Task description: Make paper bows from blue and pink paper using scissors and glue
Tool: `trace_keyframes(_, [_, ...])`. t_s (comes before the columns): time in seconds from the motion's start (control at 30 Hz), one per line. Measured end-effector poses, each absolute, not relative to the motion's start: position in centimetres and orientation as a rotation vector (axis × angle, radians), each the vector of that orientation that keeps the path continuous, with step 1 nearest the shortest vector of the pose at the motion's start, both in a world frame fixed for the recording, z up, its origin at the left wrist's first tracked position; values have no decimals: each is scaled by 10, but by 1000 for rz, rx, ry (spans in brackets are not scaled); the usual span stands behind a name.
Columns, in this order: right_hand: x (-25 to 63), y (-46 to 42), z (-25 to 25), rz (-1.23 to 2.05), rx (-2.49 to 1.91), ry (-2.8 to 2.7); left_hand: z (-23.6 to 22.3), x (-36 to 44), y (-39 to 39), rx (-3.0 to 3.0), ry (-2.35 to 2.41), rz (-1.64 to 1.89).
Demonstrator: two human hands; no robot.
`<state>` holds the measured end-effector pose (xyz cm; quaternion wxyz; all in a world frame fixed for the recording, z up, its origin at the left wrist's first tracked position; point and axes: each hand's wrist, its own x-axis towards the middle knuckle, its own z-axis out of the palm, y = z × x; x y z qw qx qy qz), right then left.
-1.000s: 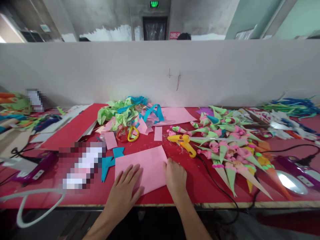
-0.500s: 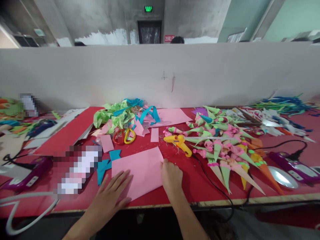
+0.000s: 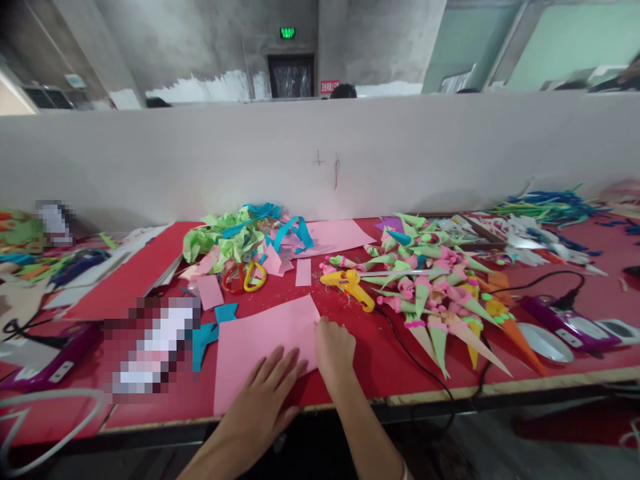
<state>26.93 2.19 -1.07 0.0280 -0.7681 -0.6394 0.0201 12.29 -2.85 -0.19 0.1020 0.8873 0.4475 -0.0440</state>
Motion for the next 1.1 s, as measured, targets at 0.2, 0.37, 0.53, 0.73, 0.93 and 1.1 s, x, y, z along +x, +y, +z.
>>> trace_keyframes(0.2, [269,22,-9,40,-2369,-1950,-8,128,-31,2567,1302,-136])
trace_keyframes(0.37, [269,22,-8,62,-2386,-1943,-16,125,-30,2556,1287,-128])
trace_keyframes(0.53, [271,23,-7,43,-2370,-1948,-16,128,-30,2543,1304,-166])
trace_keyframes(0.73, [271,24,-7,46,-2390,-1931,-9,129,-30,2509,1300,-190])
trace_keyframes(0.93, [271,24,-7,61,-2391,-1927,-13,128,-30,2542,1312,-162])
trace_keyframes(1.1, [272,26,-9,88,-2393,-1930,-17,126,-29,2546,1282,-123])
